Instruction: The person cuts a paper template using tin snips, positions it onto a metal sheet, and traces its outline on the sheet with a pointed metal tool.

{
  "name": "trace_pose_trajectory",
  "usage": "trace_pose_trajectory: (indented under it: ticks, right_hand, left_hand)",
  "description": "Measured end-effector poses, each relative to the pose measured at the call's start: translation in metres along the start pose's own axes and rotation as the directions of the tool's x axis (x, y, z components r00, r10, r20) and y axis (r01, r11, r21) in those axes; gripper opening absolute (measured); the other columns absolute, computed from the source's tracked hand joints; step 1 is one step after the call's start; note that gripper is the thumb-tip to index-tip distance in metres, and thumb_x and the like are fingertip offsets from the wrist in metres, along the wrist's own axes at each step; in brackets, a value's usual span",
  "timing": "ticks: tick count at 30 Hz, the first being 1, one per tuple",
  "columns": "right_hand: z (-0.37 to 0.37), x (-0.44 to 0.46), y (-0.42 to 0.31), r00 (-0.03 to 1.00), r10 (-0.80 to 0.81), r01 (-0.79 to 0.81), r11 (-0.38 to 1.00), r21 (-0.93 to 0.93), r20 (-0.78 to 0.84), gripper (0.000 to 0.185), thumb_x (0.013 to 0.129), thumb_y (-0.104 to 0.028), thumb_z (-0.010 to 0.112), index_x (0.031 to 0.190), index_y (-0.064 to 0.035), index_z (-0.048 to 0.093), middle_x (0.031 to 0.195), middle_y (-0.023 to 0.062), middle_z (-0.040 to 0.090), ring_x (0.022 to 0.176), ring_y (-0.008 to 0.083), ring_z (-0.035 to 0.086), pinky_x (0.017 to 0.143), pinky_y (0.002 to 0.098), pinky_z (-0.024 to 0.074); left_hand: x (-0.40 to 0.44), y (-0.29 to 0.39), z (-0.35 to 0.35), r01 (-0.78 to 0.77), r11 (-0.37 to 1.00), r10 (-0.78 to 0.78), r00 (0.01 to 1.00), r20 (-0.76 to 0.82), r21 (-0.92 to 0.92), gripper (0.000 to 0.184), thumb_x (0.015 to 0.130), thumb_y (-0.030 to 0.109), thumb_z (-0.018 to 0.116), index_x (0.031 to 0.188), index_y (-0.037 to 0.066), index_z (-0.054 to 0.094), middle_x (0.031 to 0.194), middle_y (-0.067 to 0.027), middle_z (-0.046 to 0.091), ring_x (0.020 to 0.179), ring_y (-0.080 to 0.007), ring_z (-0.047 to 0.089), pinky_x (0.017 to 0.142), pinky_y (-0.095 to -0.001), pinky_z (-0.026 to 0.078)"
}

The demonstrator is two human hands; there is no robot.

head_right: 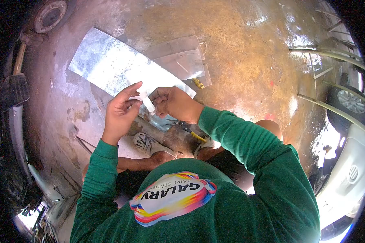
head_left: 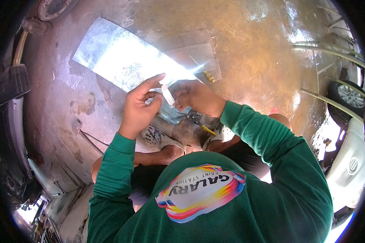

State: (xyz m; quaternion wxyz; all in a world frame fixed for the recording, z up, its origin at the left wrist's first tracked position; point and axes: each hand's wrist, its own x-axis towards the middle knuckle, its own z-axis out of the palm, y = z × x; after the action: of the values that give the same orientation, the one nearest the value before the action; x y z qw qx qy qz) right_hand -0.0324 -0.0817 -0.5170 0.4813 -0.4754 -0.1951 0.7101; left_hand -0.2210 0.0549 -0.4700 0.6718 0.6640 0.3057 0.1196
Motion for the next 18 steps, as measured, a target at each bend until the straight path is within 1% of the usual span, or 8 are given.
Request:
trace_pose_trajectory:
  ticks: [4,6,8,10,13,14,16,18]
  right_hand:
    - [0.0004,-0.0024,-0.0068,1.000,0.011,-0.010,0.999,-0.035,0.017,0.034,0.092,0.003,0.069,0.126,0.0016,0.068,0.096,0.0053,0.070,0.081,0.0150,0.069,0.074,0.0293,0.0592]
    - [0.0006,-0.0023,-0.0088,0.998,0.064,-0.063,0.997,-0.048,0.028,0.037,0.093,0.005,0.068,0.130,0.0021,0.067,0.100,0.0066,0.071,0.085,0.0161,0.071,0.076,0.0296,0.0601]
    - [0.0016,-0.0018,-0.0064,0.998,0.066,-0.065,0.997,-0.033,0.016,0.035,0.094,0.005,0.068,0.128,0.0027,0.067,0.100,0.0076,0.072,0.086,0.0169,0.072,0.077,0.0303,0.0612]
    - [0.0011,-0.0010,-0.0048,0.998,0.068,-0.068,0.998,-0.018,0.002,0.032,0.095,0.005,0.068,0.127,0.0034,0.068,0.100,0.0085,0.073,0.087,0.0178,0.073,0.077,0.0311,0.0622]
    - [-0.0004,0.0004,-0.0039,0.997,0.065,-0.066,0.996,-0.054,-0.028,0.028,0.096,0.005,0.067,0.123,0.0050,0.069,0.102,0.0108,0.074,0.092,0.0193,0.076,0.080,0.0329,0.0646]
    - [-0.0006,0.0010,-0.0031,0.997,0.057,-0.059,0.997,-0.041,-0.042,0.026,0.096,0.005,0.068,0.122,0.0055,0.069,0.102,0.0118,0.075,0.092,0.0197,0.076,0.080,0.0333,0.0651]
    - [-0.0009,0.0014,-0.0020,0.997,0.049,-0.051,0.998,-0.029,-0.056,0.024,0.097,0.005,0.068,0.120,0.0061,0.070,0.103,0.0127,0.075,0.092,0.0202,0.077,0.081,0.0337,0.0657]
    - [0.0001,0.0012,-0.0023,0.999,0.027,-0.027,1.000,0.016,-0.044,0.024,0.097,0.005,0.068,0.121,0.0064,0.069,0.103,0.0133,0.075,0.092,0.0208,0.077,0.081,0.0339,0.0658]
  left_hand:
    - [0.0007,-0.0005,-0.0021,-0.015,0.999,0.016,0.999,-0.037,0.036,0.054,0.096,-0.013,0.061,0.147,0.003,0.067,0.142,-0.0079,0.070,0.123,-0.0128,0.065,0.097,-0.0282,0.057]
    - [0.0011,-0.0010,-0.0030,-0.013,0.999,0.014,0.999,-0.043,0.031,0.053,0.096,-0.013,0.061,0.147,0.003,0.068,0.142,-0.0079,0.071,0.122,-0.0129,0.066,0.097,-0.0283,0.057]
    - [0.0010,0.0000,-0.0035,-0.011,1.000,0.012,0.999,-0.049,0.026,0.053,0.097,-0.013,0.061,0.146,0.003,0.068,0.141,-0.0079,0.071,0.121,-0.0130,0.066,0.097,-0.0284,0.057]
    - [-0.0003,0.0033,-0.0032,0.004,0.999,-0.004,1.000,-0.014,0.040,0.050,0.097,-0.012,0.061,0.144,0.003,0.070,0.140,-0.0075,0.073,0.119,-0.0130,0.068,0.097,-0.0278,0.056]
    - [-0.0033,0.0068,0.0009,-0.006,0.999,0.005,1.000,0.025,0.047,0.049,0.097,-0.011,0.062,0.142,0.003,0.072,0.137,-0.0076,0.074,0.117,-0.0126,0.069,0.095,-0.0277,0.057]
    - [-0.0030,0.0075,0.0009,-0.007,0.999,0.006,1.000,0.028,0.047,0.049,0.097,-0.011,0.062,0.142,0.003,0.072,0.137,-0.0076,0.074,0.117,-0.0126,0.069,0.095,-0.0277,0.057]
    - [-0.0026,0.0084,0.0008,-0.028,0.992,0.022,0.999,0.046,0.122,0.049,0.096,-0.011,0.061,0.142,0.004,0.072,0.136,-0.0082,0.074,0.117,-0.0122,0.069,0.094,-0.0279,0.058]
    - [-0.0017,0.0083,0.0014,-0.031,0.994,0.028,0.999,0.035,0.101,0.049,0.096,-0.011,0.061,0.141,0.003,0.072,0.137,-0.0088,0.074,0.117,-0.0125,0.069,0.094,-0.0285,0.058]
